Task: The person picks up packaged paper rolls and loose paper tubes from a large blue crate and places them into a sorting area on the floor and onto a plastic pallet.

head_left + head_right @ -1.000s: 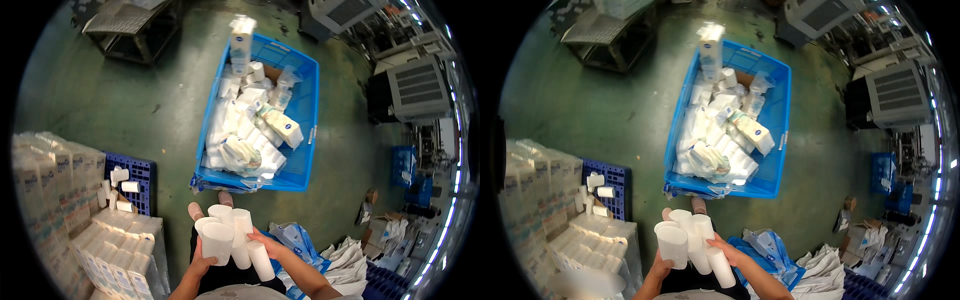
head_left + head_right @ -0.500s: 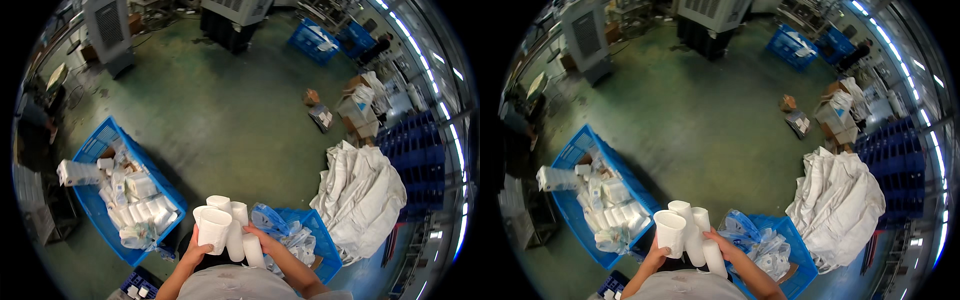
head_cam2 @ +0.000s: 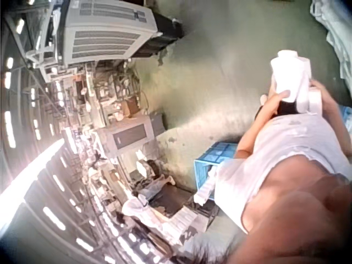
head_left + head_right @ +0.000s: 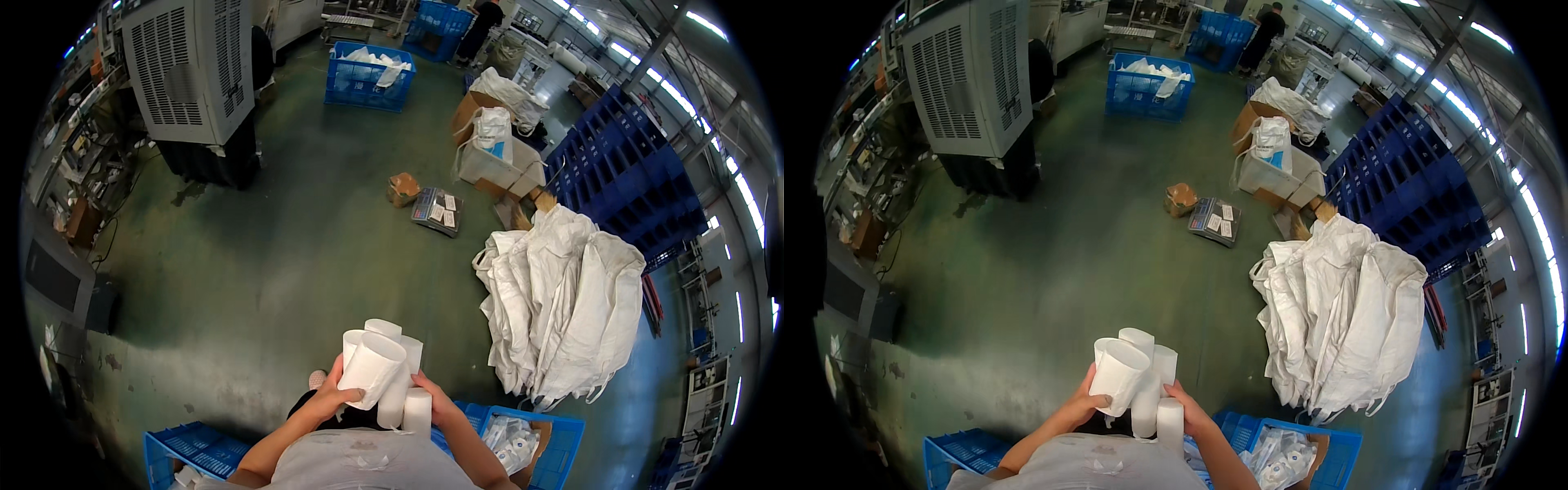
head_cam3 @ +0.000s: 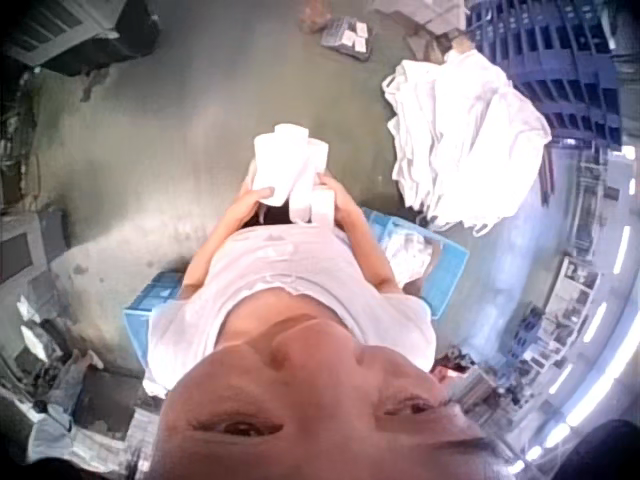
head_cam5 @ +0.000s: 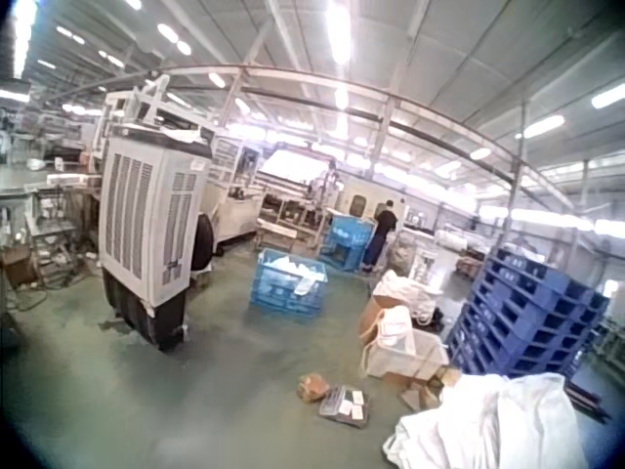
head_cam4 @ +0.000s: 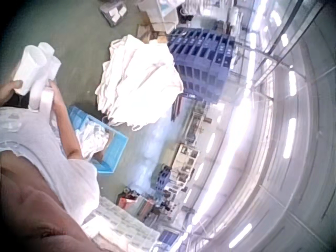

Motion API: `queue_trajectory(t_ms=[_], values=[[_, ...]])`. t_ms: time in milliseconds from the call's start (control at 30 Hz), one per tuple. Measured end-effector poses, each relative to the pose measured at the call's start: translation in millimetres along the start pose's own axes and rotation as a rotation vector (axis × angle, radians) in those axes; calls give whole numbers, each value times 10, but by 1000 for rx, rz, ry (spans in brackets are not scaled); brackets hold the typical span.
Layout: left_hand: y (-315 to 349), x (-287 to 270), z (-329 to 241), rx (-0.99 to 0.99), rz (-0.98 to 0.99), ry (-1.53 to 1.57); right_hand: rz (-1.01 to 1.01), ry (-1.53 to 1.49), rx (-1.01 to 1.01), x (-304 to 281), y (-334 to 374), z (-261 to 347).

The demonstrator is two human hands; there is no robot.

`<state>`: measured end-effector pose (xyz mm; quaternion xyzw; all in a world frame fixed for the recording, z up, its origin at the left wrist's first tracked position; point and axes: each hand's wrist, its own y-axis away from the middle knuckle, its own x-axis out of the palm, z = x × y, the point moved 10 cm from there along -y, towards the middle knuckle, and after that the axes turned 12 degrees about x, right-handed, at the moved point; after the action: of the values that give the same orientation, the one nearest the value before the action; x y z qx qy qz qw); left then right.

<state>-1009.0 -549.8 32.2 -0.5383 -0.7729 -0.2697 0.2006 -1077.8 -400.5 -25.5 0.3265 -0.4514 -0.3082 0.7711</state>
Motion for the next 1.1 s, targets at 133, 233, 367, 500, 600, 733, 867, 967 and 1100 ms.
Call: queue_trajectory(t_ms=[133,233,367,500,600,733,867,967,1100], values=[[-1318,47,-631,-79,101,-87,3,-107,-117,206,-405,1197],[-2451,-95,-860,-65,191,-162,-5,-151,-158,188,-989,2096],[-3882,-140,-1430,-59,191,-129,3,-145,-237,303,-1610,3492],[-5281,-233,-2174,-2,140,-114,67,-88,-189,717,-2176,5121],[-6162,-422,-2638,58,93,-85,95,-11,-132,902,-2750,6063],[-7534,-547,-3035,77,72,-68,79,7,-157,886,-3529,7311],[-9062,-668,-3391,-3,196,-160,95,-129,-229,922,-4202,8517],[-10109,-430,-3619,-110,281,-182,-21,-252,-299,673,-4504,9315],[-11336,2,-3855,-179,470,-338,-64,-397,-286,363,-4726,10196]])
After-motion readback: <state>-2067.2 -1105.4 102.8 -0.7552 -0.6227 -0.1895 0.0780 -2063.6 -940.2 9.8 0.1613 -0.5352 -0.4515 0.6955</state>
